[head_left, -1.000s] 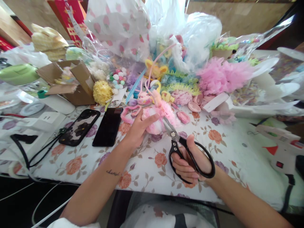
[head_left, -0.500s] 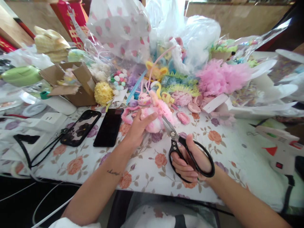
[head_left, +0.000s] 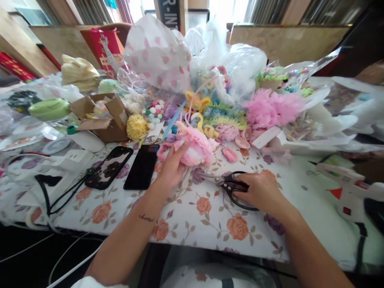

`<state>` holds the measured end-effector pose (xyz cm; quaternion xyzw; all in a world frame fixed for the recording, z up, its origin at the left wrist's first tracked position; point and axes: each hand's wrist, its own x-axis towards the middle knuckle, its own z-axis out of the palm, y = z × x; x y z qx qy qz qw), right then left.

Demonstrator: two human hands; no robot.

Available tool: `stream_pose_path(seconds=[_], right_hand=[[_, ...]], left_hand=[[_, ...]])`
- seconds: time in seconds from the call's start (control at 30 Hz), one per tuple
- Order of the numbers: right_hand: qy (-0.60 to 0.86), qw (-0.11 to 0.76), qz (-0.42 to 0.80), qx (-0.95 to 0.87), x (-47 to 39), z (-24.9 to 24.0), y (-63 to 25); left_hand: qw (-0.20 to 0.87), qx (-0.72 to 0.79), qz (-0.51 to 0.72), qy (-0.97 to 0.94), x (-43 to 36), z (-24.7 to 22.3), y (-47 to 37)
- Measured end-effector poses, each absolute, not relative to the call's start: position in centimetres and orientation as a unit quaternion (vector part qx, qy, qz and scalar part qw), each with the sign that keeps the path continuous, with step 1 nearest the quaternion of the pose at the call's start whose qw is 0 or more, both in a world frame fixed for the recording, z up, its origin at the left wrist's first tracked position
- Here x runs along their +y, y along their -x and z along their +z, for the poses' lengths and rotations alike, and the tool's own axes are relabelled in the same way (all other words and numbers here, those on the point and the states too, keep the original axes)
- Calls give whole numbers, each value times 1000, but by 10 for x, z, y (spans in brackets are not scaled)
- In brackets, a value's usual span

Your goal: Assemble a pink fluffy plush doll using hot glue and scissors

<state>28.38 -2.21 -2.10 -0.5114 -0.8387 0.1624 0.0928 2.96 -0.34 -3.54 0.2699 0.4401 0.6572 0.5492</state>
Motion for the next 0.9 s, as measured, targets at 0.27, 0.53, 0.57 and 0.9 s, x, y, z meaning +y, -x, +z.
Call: stream_pose_path(seconds=[0.27,0.53,0.57,0.9], right_hand=[[418,448,353,-708,-17,-39,-261],[363,458,471,-661,10,-49,-234],[355,461,486,-652,12,-49,-232],[384,458,480,-642,12,-54,-226]], left_hand=[[641,424,565,-300,-13,-30,-43],[592,453,550,-376,-19,-41,-60],[564,470,550,-399,-19,-42,-60],[315,570,510,-561,-24,-32,-54]])
